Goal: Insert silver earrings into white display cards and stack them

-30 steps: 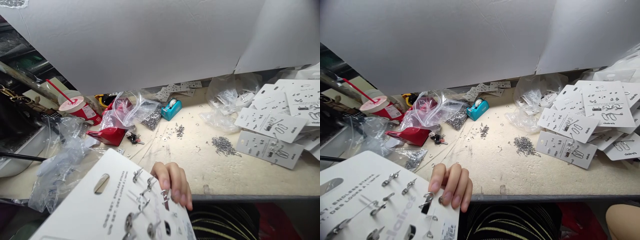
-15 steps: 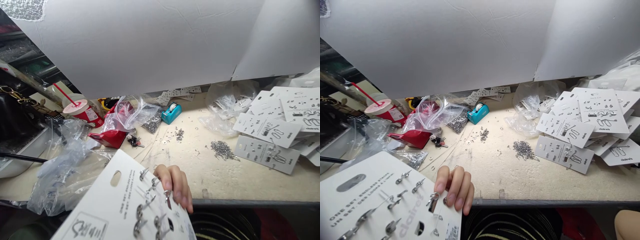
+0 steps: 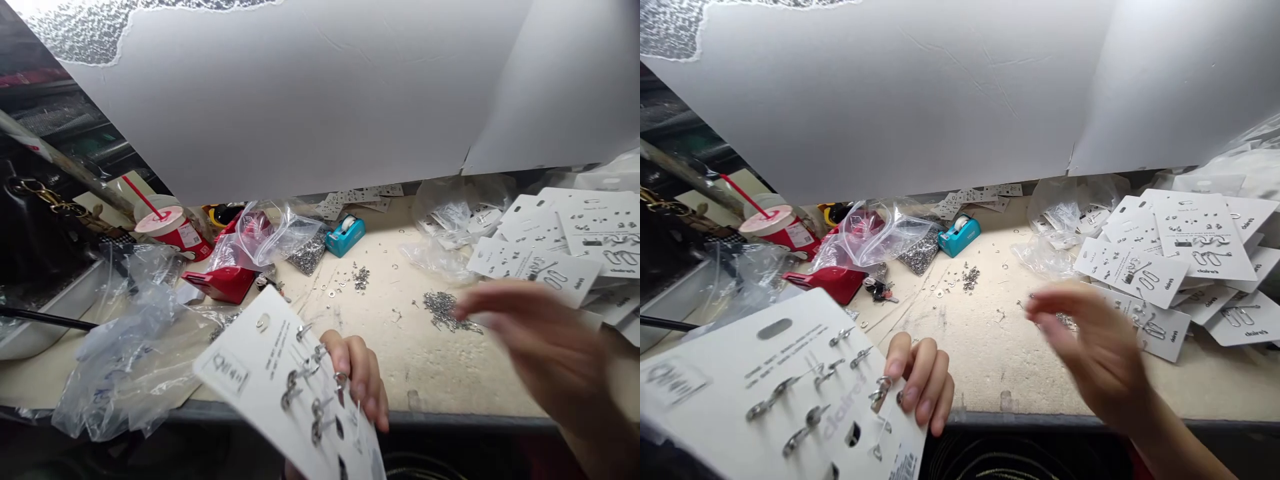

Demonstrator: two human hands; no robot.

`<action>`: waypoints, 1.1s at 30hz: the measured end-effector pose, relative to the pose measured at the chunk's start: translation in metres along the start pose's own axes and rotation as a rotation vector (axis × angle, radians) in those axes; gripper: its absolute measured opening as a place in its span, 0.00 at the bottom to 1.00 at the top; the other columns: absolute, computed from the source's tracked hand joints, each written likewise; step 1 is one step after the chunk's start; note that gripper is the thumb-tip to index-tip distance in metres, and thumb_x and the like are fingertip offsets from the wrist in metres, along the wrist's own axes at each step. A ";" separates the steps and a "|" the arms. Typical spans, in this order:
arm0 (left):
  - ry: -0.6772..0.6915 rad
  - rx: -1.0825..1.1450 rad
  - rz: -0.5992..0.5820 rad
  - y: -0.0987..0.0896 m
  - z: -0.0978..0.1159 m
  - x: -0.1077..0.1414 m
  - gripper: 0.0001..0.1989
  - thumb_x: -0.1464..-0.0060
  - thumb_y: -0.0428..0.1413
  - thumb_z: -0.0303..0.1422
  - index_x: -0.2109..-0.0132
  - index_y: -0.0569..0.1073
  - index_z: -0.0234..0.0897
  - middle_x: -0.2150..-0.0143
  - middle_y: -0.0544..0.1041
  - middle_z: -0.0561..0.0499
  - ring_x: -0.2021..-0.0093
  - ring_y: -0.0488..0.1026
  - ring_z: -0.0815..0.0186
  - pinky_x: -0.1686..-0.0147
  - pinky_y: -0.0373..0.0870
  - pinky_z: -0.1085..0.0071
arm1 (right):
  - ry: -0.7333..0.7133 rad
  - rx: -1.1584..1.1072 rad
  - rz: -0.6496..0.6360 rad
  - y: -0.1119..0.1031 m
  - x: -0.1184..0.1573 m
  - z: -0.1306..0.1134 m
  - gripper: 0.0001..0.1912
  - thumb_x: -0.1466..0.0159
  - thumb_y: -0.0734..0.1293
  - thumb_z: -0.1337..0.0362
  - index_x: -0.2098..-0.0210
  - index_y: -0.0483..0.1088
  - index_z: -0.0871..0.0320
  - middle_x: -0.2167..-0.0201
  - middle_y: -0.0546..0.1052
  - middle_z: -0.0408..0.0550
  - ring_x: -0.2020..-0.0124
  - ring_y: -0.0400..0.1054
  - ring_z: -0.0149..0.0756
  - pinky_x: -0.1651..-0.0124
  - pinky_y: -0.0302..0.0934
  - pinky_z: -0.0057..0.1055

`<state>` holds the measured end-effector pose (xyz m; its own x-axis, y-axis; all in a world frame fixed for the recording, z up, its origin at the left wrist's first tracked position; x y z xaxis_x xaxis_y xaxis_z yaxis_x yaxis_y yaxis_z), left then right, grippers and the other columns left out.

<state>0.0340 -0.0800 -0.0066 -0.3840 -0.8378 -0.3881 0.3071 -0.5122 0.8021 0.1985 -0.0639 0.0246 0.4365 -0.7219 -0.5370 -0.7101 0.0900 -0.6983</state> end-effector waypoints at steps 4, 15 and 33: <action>-0.016 0.207 -0.100 0.001 -0.007 -0.007 0.08 0.45 0.51 0.32 0.60 0.72 0.38 0.77 0.60 0.54 0.77 0.63 0.72 0.79 0.70 0.75 | 0.299 0.055 -0.120 -0.005 -0.005 0.047 0.13 0.36 0.57 0.64 0.61 0.71 0.58 0.66 0.77 0.46 0.66 0.71 0.32 0.66 0.65 0.27; -0.026 0.714 0.268 0.009 -0.017 -0.002 0.02 0.44 0.50 0.31 0.63 0.67 0.40 0.75 0.66 0.56 0.77 0.65 0.78 0.83 0.58 0.90 | 0.414 0.247 -0.443 0.058 -0.071 0.102 0.10 0.38 0.59 0.63 0.63 0.72 0.56 0.61 0.74 0.48 0.60 0.67 0.40 0.64 0.57 0.31; -0.094 0.777 0.422 0.005 -0.023 -0.001 0.04 0.43 0.50 0.31 0.62 0.69 0.43 0.76 0.64 0.57 0.79 0.62 0.79 0.83 0.56 0.91 | 0.386 0.192 -0.491 0.021 -0.080 0.116 0.15 0.39 0.56 0.61 0.64 0.73 0.59 0.62 0.75 0.49 0.62 0.68 0.38 0.62 0.61 0.32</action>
<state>0.0565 -0.0858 -0.0125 -0.4527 -0.8914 0.0208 -0.2251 0.1369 0.9647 0.2126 0.0748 -0.0019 0.4296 -0.9016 0.0500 -0.3513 -0.2179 -0.9105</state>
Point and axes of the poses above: each hand's wrist, its own x-axis away from the middle knuckle, its own y-axis out of the palm, z = x × y, the point moved 1 cm from there along -x, towards the middle knuckle
